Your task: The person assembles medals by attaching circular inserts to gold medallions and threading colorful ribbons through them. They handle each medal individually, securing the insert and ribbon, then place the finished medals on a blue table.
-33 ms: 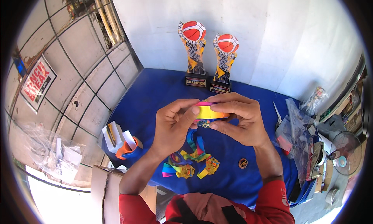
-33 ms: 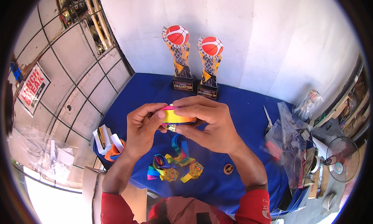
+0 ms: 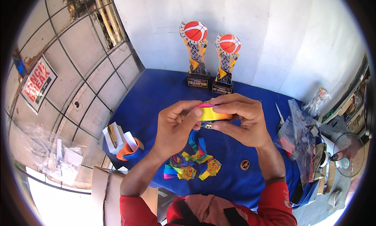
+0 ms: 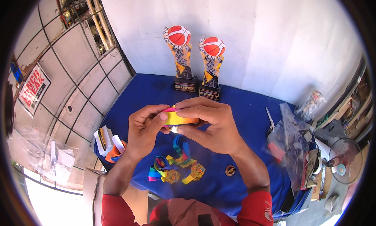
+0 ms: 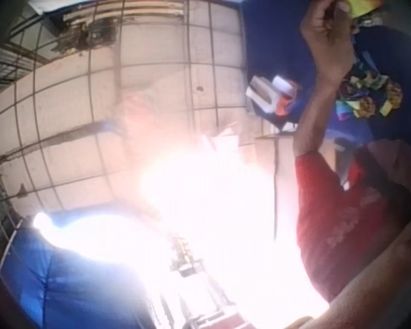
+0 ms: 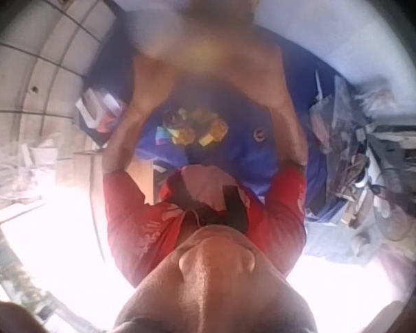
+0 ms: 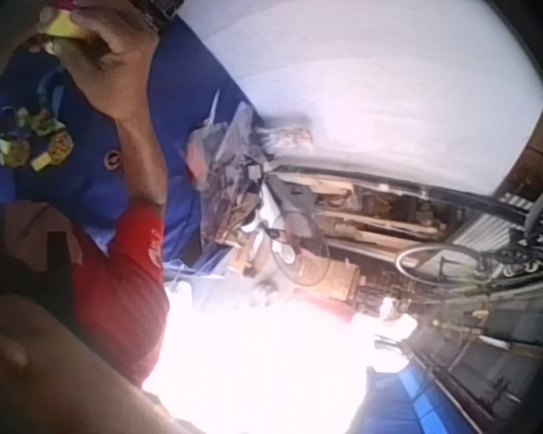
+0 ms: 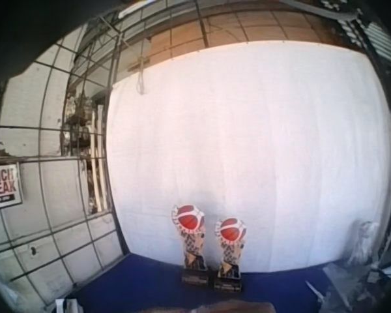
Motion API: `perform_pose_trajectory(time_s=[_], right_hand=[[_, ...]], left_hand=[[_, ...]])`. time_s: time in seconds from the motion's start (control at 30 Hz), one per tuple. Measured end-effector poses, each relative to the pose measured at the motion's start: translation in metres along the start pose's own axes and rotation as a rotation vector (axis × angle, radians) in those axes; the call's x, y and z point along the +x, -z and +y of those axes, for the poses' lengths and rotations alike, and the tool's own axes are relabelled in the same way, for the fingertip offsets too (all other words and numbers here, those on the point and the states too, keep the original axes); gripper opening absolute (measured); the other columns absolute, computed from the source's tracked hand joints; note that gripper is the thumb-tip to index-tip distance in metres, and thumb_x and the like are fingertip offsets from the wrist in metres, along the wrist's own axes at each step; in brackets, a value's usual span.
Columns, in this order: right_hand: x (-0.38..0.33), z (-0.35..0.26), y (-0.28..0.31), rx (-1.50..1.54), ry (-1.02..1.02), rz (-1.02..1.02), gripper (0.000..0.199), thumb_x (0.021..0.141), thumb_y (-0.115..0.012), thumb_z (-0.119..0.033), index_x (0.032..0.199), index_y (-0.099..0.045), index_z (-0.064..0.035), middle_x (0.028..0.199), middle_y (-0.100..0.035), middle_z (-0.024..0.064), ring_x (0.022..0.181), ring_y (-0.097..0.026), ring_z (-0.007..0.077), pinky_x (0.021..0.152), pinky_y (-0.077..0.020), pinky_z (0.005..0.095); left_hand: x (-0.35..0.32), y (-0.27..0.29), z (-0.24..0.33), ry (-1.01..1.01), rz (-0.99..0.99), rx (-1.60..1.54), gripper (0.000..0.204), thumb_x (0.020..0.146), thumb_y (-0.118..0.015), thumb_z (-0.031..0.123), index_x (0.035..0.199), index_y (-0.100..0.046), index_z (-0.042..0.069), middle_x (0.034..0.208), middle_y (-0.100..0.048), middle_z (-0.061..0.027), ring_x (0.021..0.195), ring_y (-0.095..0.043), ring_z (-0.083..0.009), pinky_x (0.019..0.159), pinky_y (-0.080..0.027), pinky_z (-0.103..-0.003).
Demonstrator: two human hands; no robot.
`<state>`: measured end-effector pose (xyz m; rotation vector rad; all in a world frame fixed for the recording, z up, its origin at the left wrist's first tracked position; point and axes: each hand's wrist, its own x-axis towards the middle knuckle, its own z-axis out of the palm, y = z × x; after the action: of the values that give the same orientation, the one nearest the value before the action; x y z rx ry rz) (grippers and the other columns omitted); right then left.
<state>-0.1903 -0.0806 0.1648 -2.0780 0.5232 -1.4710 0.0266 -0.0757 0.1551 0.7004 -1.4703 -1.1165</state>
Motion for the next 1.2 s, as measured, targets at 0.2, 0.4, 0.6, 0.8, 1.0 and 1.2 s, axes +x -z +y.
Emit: perform_pose_trajectory(time_s=[0.2,0.4,0.6,0.8,1.0,1.2], right_hand=[[-0.001,0.013,0.007,0.024,0.02,0.01,0.035,0.077,-0.084,0.008,0.11,-0.076,0.0002,0.117,-0.071,0.0195,0.1,-0.073,0.0198,0.076,-0.0619,0.0257],[0.006,0.004,0.016,0.11,-0.088,-0.137,0.038,0.079,-0.084,-0.001,0.116,-0.075,-0.0009,0.119,-0.07,0.0181,0.113,-0.069,0.0246,0.094,-0.0577,0.0338],[0.029,0.013,0.023,-0.169,0.041,-0.229,0.026,0.091,-0.077,-0.014,0.114,-0.072,-0.0017,0.095,-0.074,0.0101,0.084,-0.069,0.0193,0.067,-0.0498,0.0306],[0.034,0.031,0.014,0.023,-0.29,-0.123,0.026,0.104,-0.065,-0.021,0.115,-0.067,0.0021,0.091,-0.068,0.004,0.082,-0.058,0.0063,0.069,-0.0479,0.0262],[0.038,0.044,0.004,0.036,-0.35,-0.15,0.026,0.102,-0.067,-0.017,0.12,-0.065,0.0026,0.096,-0.069,0.0044,0.085,-0.062,0.0074,0.073,-0.0513,0.0264],[0.035,0.067,-0.01,-0.161,-0.241,-0.106,0.021,0.097,-0.069,-0.008,0.115,-0.066,0.0037,0.091,-0.07,0.0075,0.08,-0.063,0.0089,0.07,-0.0518,0.0283]], left_hand=[[0.005,-0.001,-0.003,-0.004,-0.035,-0.138,0.028,0.1,-0.07,0.013,0.122,-0.067,-0.003,0.102,-0.076,-0.0102,0.085,-0.071,-0.0116,0.07,-0.06,-0.027],[0.007,0.011,-0.006,0.261,0.018,-0.437,0.026,0.096,-0.067,0.004,0.122,-0.067,-0.002,0.103,-0.075,-0.0131,0.088,-0.075,-0.017,0.067,-0.064,-0.025],[0.001,0.002,-0.018,0.436,-0.024,-0.643,0.025,0.098,-0.058,0.002,0.121,-0.065,-0.004,0.103,-0.075,-0.0149,0.079,-0.077,-0.0217,0.064,-0.065,-0.025],[-0.004,-0.013,-0.023,0.271,-0.006,-0.579,0.029,0.103,-0.051,0.011,0.124,-0.062,-0.006,0.105,-0.075,-0.0158,0.085,-0.078,-0.0269,0.076,-0.066,-0.035],[-0.004,-0.018,-0.043,0.11,0.128,-0.137,0.027,0.103,-0.066,0.021,0.115,-0.064,-0.003,0.101,-0.074,-0.0128,0.087,-0.076,-0.0196,0.076,-0.063,-0.031],[0.003,-0.015,-0.079,0.18,0.232,-0.122,0.024,0.104,-0.063,0.019,0.111,-0.064,-0.004,0.095,-0.073,-0.0111,0.081,-0.075,-0.0181,0.072,-0.061,-0.029]])
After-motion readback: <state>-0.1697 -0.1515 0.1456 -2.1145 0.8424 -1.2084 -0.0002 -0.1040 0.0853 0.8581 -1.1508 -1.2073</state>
